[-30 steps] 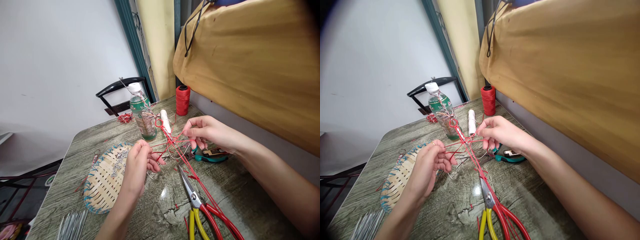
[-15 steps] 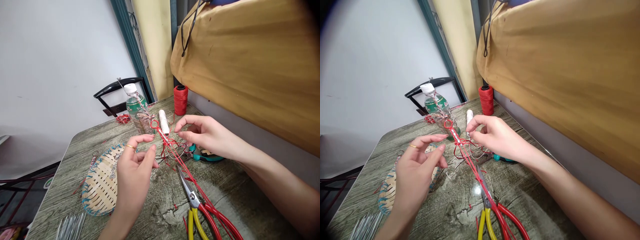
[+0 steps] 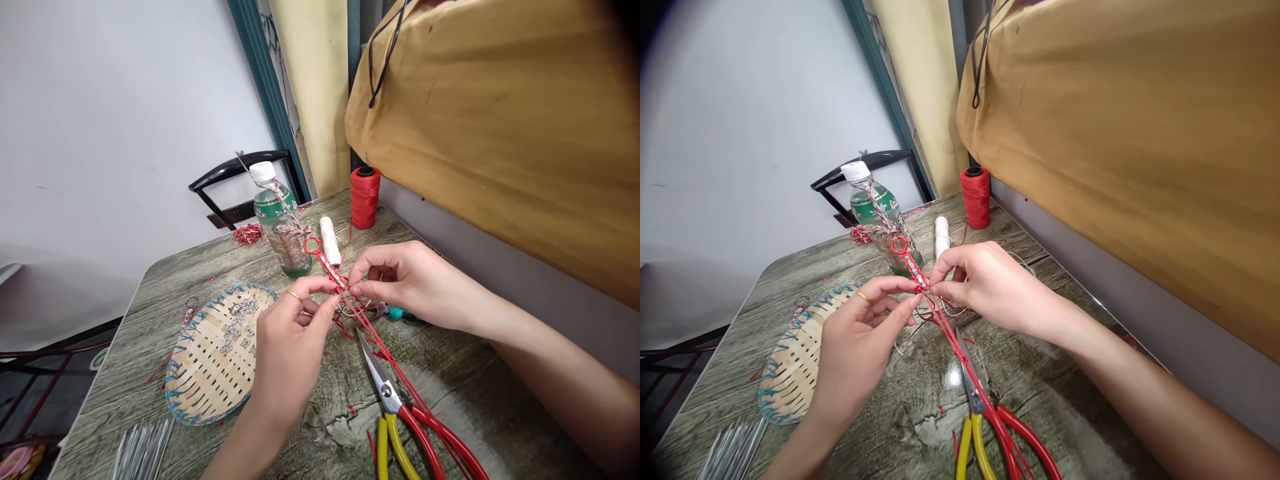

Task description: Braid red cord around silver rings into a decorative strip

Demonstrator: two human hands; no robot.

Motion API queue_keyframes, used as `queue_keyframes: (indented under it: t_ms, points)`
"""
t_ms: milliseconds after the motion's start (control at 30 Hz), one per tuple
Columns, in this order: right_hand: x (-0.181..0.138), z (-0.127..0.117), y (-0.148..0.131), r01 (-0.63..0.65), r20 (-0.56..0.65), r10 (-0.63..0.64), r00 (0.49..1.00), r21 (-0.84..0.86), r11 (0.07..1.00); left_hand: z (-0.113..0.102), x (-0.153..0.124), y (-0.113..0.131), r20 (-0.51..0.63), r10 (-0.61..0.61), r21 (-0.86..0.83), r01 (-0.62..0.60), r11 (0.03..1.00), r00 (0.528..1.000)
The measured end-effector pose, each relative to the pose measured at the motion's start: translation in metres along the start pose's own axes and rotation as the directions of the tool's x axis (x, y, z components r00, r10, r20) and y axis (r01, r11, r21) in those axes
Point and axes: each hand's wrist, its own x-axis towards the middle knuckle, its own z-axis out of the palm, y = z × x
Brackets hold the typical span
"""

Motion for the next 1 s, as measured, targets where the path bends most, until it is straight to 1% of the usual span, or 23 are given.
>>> queue_keyframes:
  t_ms: [100, 233, 400, 500, 633, 700, 800, 900, 1000]
  points:
    - [0.000, 0.000, 0.000, 0.011, 0.000, -0.011, 1.000, -0.035, 0.999, 0.000, 0.000, -0.002, -0.006, 0.039, 0.019, -0.038, 0.999, 0.999]
    - [0.000, -0.001, -0.004, 0.083, 0.008, -0.082, 0.997, -0.094, 0.992, 0.000, 0.000, -0.002, -0.006, 0.089, 0.022, -0.088, 0.996, 0.996]
    - [-0.003, -0.002, -0.007, 0.174, 0.057, -0.166, 0.985, -0.205, 0.963, 0.002, 0.002, -0.004, -0.022, 0.077, -0.007, -0.077, 0.997, 0.997]
    - [-0.005, -0.004, -0.009, 0.188, 0.103, -0.167, 0.981, -0.263, 0.946, 0.002, 0.002, -0.005, -0.011, 0.056, 0.007, -0.056, 0.998, 0.998]
    - [-0.006, -0.006, -0.011, 0.175, 0.128, -0.146, 0.981, -0.258, 0.950, 0.002, 0.001, -0.002, -0.012, 0.062, -0.020, -0.063, 0.998, 0.998]
    - [-0.005, -0.006, -0.011, 0.175, 0.121, -0.150, 0.981, -0.235, 0.956, 0.002, 0.001, 0.002, -0.031, 0.056, -0.071, -0.058, 0.996, 0.998]
    - [-0.005, -0.005, -0.011, 0.191, 0.105, -0.171, 0.980, -0.217, 0.957, 0.002, 0.001, 0.005, -0.024, -0.007, -0.197, 0.002, 0.980, 1.000]
    - [-0.005, -0.005, -0.011, 0.203, 0.089, -0.187, 0.978, -0.231, 0.951, 0.001, 0.005, 0.006, 0.021, -0.085, -0.351, 0.087, 0.932, 0.996]
    - [-0.005, -0.005, -0.010, 0.229, 0.067, -0.220, 0.973, -0.213, 0.950, 0.000, 0.008, 0.005, 0.092, -0.174, -0.480, 0.197, 0.855, 0.980]
